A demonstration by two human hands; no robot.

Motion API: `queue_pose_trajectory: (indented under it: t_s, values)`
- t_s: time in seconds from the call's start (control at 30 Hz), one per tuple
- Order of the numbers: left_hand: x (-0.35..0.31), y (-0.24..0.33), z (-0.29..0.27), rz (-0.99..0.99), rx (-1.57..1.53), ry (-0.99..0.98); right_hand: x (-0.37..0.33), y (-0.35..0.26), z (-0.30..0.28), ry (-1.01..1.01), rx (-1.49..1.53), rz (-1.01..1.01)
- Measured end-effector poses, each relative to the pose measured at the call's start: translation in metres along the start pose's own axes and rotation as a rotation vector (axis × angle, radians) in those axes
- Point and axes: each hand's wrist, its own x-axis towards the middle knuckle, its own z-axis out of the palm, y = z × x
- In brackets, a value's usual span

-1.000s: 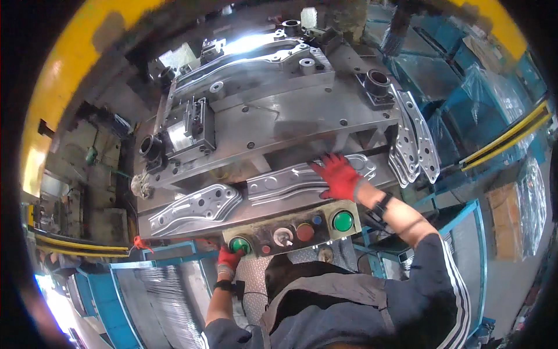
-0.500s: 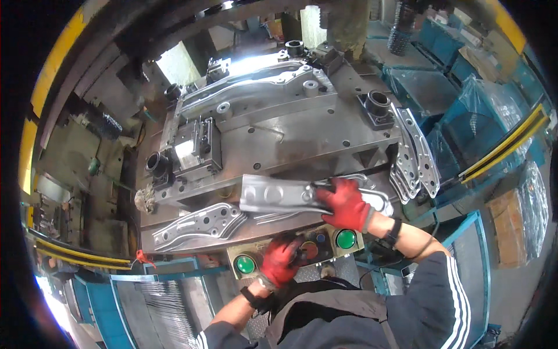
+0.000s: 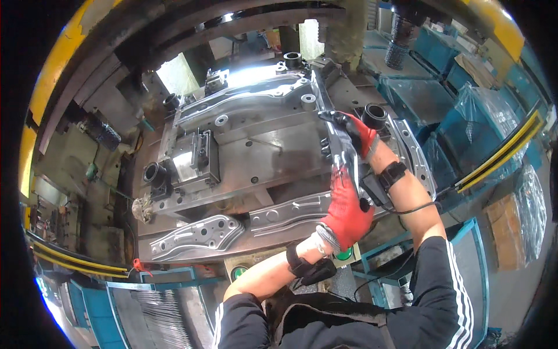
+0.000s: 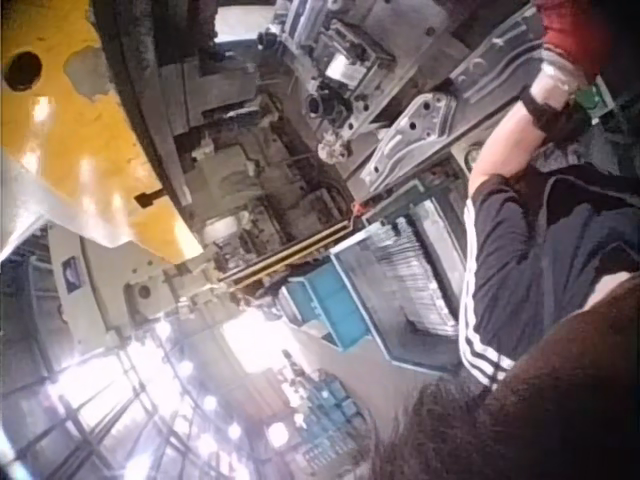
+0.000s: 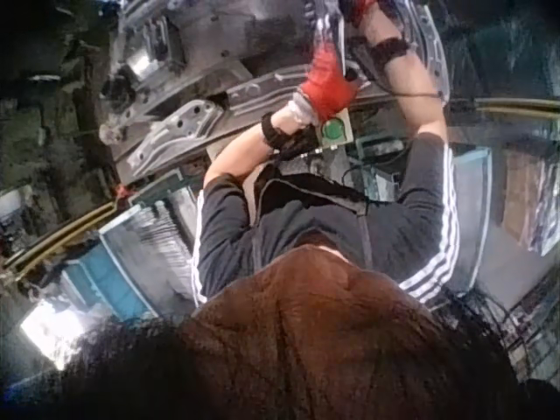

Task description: Operating a large metal stamping press, loading parts, and transferring stamped components into storage bins.

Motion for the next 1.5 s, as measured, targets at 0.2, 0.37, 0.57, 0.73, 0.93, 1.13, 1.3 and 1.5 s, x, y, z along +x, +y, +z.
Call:
queue_pose_trajectory:
  t_s: [0.2,0.37,0.57,0.73,0.93,1.13,1.3,1.5]
  values:
    - [-0.038,-0.082,0.034,0.01,0.065,-0.009,0.013,0.025,0.015,0.028,0.0,0.004]
    - [0.033,-0.04,-0.075,0.025,0.167,-0.219,0.015,0.017,0.003,0.153,-0.287,-0.12]
    - [0.202,-0.096,-0.208,-0.208,1.301,-0.283,0.015,0.026,0.015,0.136,-0.085,-0.117]
    - [0.263,-0.147,-0.252,-0.338,1.196,-0.226,0.024,0.034,-0.038,0.192,-0.305,-0.273]
    - [0.285,-0.175,-0.275,-0.37,1.061,-0.244,0.031,0.046,-0.064,0.185,-0.553,-0.46]
    - [0.224,-0.097,-0.278,-0.14,1.339,-0.053,0.041,0.041,-0.078,0.123,-0.52,-0.441]
    - [0.097,-0.075,-0.283,0.134,1.463,0.149,0.047,0.046,-0.098,0.324,0.045,-0.336]
    - [-0.109,-0.07,-0.319,-0.148,1.245,0.098,0.027,0.037,-0.062,0.11,-0.119,-0.165]
